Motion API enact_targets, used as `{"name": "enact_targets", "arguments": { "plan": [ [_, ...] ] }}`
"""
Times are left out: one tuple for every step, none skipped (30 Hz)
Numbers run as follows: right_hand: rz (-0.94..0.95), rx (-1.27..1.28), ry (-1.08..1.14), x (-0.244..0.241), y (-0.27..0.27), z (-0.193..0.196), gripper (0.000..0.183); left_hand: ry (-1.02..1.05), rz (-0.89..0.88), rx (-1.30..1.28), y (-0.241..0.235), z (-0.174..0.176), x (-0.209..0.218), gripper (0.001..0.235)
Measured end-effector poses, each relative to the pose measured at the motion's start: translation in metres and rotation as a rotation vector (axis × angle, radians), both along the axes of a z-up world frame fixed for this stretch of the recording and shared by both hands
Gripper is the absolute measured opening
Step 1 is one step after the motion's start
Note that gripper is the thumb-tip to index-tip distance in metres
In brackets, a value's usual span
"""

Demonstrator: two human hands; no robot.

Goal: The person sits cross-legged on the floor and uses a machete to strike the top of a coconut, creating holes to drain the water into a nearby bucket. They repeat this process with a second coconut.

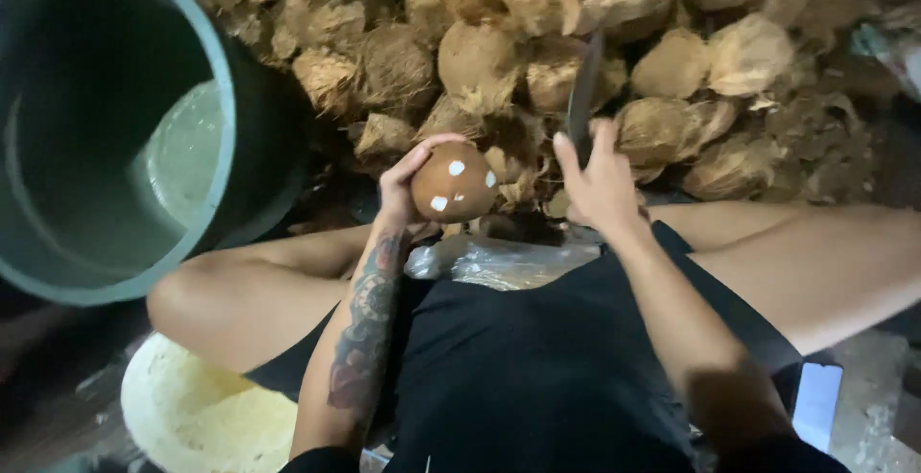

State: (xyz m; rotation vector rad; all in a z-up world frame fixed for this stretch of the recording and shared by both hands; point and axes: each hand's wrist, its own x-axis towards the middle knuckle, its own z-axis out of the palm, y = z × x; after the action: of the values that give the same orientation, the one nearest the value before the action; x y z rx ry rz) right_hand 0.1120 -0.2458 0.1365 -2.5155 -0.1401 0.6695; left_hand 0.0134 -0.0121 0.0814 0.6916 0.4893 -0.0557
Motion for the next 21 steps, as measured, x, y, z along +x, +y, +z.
{"name": "enact_targets", "arguments": {
  "plan": [
    [-0.065,0.016,-0.055,0.016,-0.007,-0.01,0.058,0.032,-0.031,-0.001,0.002,-0.002,0.0,0.062],
    [-0.128,0.033,-0.112,0.032,-0.014,-0.019,0.06,0.065,-0.062,-0.001,0.003,-0.003,0.0,0.062],
    [-0.134,0.031,-0.12,0.05,-0.017,-0.025,0.06,0.056,-0.068,-0.003,0.002,-0.019,-0.004,0.062],
    [-0.156,0.039,-0.161,0.068,-0.019,-0.03,0.056,0.183,-0.058,-0.016,0.002,-0.036,-0.008,0.062],
    [-0.176,0.05,-0.199,0.085,-0.021,-0.035,0.059,0.314,-0.046,-0.028,0.003,-0.052,-0.014,0.063],
    [-0.181,0.05,-0.203,0.098,-0.03,-0.047,0.059,0.31,-0.051,-0.027,0.001,-0.051,-0.017,0.063],
    [-0.181,0.049,-0.19,0.116,-0.037,-0.057,0.058,0.424,-0.075,-0.028,-0.002,-0.052,-0.015,0.058],
    [-0.181,0.048,-0.178,0.135,-0.044,-0.068,0.058,0.539,-0.1,-0.029,-0.003,-0.052,-0.013,0.054],
    [-0.177,0.051,-0.184,0.141,-0.051,-0.08,0.058,0.532,-0.095,-0.028,-0.004,-0.05,-0.013,0.054],
    [-0.175,0.036,-0.257,0.147,-0.058,-0.093,0.06,0.514,-0.058,-0.04,-0.005,-0.048,-0.014,0.062],
    [-0.171,0.021,-0.326,0.151,-0.066,-0.107,0.063,0.501,-0.02,-0.054,-0.007,-0.046,-0.017,0.07],
    [-0.165,0.022,-0.328,0.149,-0.067,-0.104,0.063,0.498,-0.014,-0.055,-0.006,-0.043,-0.017,0.07],
    [-0.156,0.012,-0.316,0.151,-0.066,-0.101,0.054,0.481,0.009,-0.085,-0.004,-0.04,-0.014,0.064],
    [-0.147,0.003,-0.304,0.153,-0.065,-0.097,0.046,0.463,0.031,-0.116,-0.002,-0.036,-0.012,0.058],
    [-0.138,0.007,-0.309,0.157,-0.072,-0.112,0.046,0.457,0.041,-0.115,-0.001,-0.042,-0.012,0.058],
    [-0.135,-0.023,-0.325,0.16,-0.078,-0.127,0.044,0.437,0.07,-0.13,0.0,-0.048,-0.012,0.055],
    [-0.13,-0.054,-0.345,0.167,-0.084,-0.14,0.042,0.413,0.1,-0.146,0.0,-0.054,-0.01,0.052],
    [-0.119,-0.049,-0.354,0.168,-0.083,-0.145,0.042,0.403,0.112,-0.147,0.0,-0.046,-0.007,0.052],
    [-0.124,-0.059,-0.391,0.169,-0.085,-0.149,0.042,0.417,0.098,-0.102,-0.002,-0.039,-0.005,0.057],
    [-0.129,-0.067,-0.428,0.169,-0.086,-0.153,0.042,0.431,0.084,-0.056,-0.003,-0.033,-0.003,0.062],
    [-0.115,-0.066,-0.435,0.166,-0.079,-0.137,0.042,0.425,0.098,-0.062,-0.003,-0.053,0.0,0.062]
  ]
}}
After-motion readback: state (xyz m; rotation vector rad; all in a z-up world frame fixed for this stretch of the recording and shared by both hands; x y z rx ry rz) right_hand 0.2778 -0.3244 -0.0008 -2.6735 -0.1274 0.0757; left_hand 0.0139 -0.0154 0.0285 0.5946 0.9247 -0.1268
